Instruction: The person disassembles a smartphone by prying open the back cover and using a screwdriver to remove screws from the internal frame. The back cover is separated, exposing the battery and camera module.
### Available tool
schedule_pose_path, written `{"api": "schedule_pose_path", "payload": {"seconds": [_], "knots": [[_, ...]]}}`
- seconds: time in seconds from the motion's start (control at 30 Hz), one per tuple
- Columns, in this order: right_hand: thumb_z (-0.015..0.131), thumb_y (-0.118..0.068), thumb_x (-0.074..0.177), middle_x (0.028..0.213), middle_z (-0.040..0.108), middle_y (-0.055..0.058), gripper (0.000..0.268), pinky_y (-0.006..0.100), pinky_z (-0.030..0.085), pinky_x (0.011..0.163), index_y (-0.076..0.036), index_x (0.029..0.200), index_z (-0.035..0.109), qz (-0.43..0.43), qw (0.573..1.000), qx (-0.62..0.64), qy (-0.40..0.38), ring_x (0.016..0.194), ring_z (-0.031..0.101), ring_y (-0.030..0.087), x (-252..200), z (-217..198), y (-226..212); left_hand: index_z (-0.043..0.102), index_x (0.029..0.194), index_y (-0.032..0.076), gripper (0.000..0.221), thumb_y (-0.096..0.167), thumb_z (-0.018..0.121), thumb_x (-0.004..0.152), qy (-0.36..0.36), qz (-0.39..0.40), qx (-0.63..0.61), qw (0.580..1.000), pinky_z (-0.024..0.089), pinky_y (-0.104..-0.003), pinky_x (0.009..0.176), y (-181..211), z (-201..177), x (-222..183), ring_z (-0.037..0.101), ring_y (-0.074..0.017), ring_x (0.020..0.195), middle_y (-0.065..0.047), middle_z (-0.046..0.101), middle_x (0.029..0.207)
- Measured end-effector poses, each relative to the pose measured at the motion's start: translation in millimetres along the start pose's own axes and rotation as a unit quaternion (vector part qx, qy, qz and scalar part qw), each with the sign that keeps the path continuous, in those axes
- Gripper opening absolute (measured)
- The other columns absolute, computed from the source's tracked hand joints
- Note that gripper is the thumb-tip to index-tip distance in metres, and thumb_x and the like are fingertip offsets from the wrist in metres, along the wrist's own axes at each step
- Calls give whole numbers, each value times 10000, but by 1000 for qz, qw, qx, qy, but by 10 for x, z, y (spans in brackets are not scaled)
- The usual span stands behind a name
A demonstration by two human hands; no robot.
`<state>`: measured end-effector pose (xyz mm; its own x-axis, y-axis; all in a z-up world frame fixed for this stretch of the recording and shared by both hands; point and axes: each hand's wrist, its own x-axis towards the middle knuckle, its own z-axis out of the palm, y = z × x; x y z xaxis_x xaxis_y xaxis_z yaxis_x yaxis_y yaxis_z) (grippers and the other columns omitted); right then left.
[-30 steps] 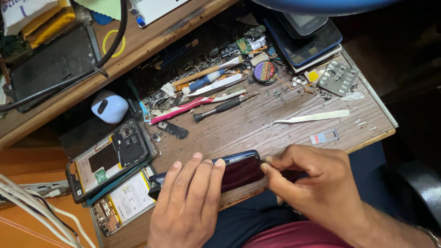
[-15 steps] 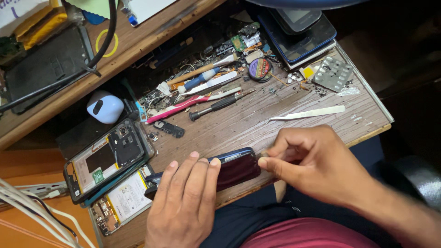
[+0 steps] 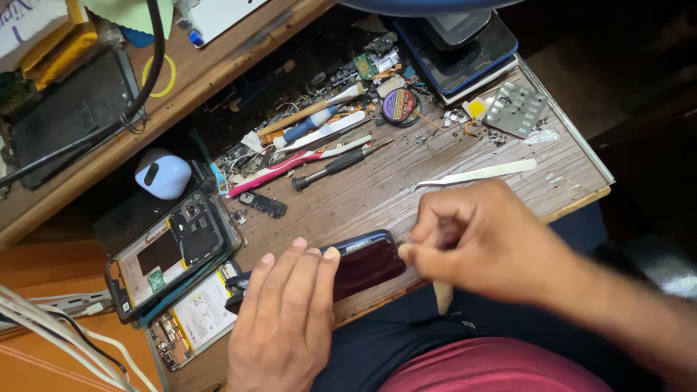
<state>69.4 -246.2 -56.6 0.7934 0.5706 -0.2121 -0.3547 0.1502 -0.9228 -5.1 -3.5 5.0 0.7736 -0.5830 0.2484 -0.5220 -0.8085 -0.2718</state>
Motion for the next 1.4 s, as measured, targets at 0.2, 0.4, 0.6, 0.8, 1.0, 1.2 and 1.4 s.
{"api": "schedule_pose_path", "payload": {"seconds": [0.2, 0.4, 0.6, 0.8, 1.0, 1.2, 1.4], "knots": [[800, -109, 750, 598, 692, 45, 178, 293, 522, 435, -49, 707, 638, -175, 916, -316, 177, 484, 686, 121, -157, 283, -76, 636, 1302, 0, 371, 81, 556, 949, 1, -1, 7, 1000, 508, -489, 1040, 8, -5, 12, 646, -313, 1212, -145, 623, 1255], [784, -110, 757, 606, 688, 95, 139, 351, 506, 463, -58, 712, 664, -148, 888, -390, 193, 520, 674, 231, -148, 402, -189, 637, 1301, 1, 363, 83, 559, 956, 0, -8, -6, 1000, 508, -487, 1037, 11, 2, 22, 648, -307, 1208, -140, 622, 1250], [797, -171, 851, 597, 714, -19, 164, 250, 555, 413, -86, 732, 721, -13, 964, -235, 126, 465, 679, 75, -106, 217, -109, 638, 1309, -3, 358, 73, 590, 963, -8, -8, 3, 1000, 506, -473, 1050, -2, 5, 12, 649, -301, 1220, -136, 619, 1249], [787, -130, 813, 559, 729, -24, 144, 218, 470, 410, -62, 707, 717, -47, 976, -197, 76, 468, 623, 13, -28, 47, -98, 631, 1318, -3, 370, 76, 601, 958, -9, -3, 6, 1000, 501, -471, 1057, 1, -9, -1, 644, -302, 1228, -138, 618, 1259], [806, -132, 774, 622, 756, -15, 117, 215, 527, 514, -49, 723, 741, -74, 967, -238, 51, 585, 651, 16, 38, -25, -166, 631, 1318, -2, 359, 75, 605, 968, -5, -6, 11, 1000, 502, -466, 1062, 22, -25, -7, 642, -300, 1233, -137, 616, 1276], [816, -145, 761, 618, 747, -4, 110, 227, 537, 528, -52, 743, 758, -35, 975, -218, 39, 580, 648, 37, 77, -46, -204, 622, 1327, -11, 362, 89, 572, 982, -10, -2, 16, 1000, 503, -473, 1067, 30, -44, -10, 633, -308, 1244, -145, 605, 1297], [801, -138, 819, 619, 777, 31, 123, 261, 568, 448, -29, 773, 767, 93, 982, -162, 37, 499, 715, 129, -22, 2, -222, 608, 1336, -10, 369, 114, 536, 996, -16, -1, -3, 1000, 494, -494, 1072, 26, -66, -11, 623, -333, 1260, -161, 596, 1302]]}}
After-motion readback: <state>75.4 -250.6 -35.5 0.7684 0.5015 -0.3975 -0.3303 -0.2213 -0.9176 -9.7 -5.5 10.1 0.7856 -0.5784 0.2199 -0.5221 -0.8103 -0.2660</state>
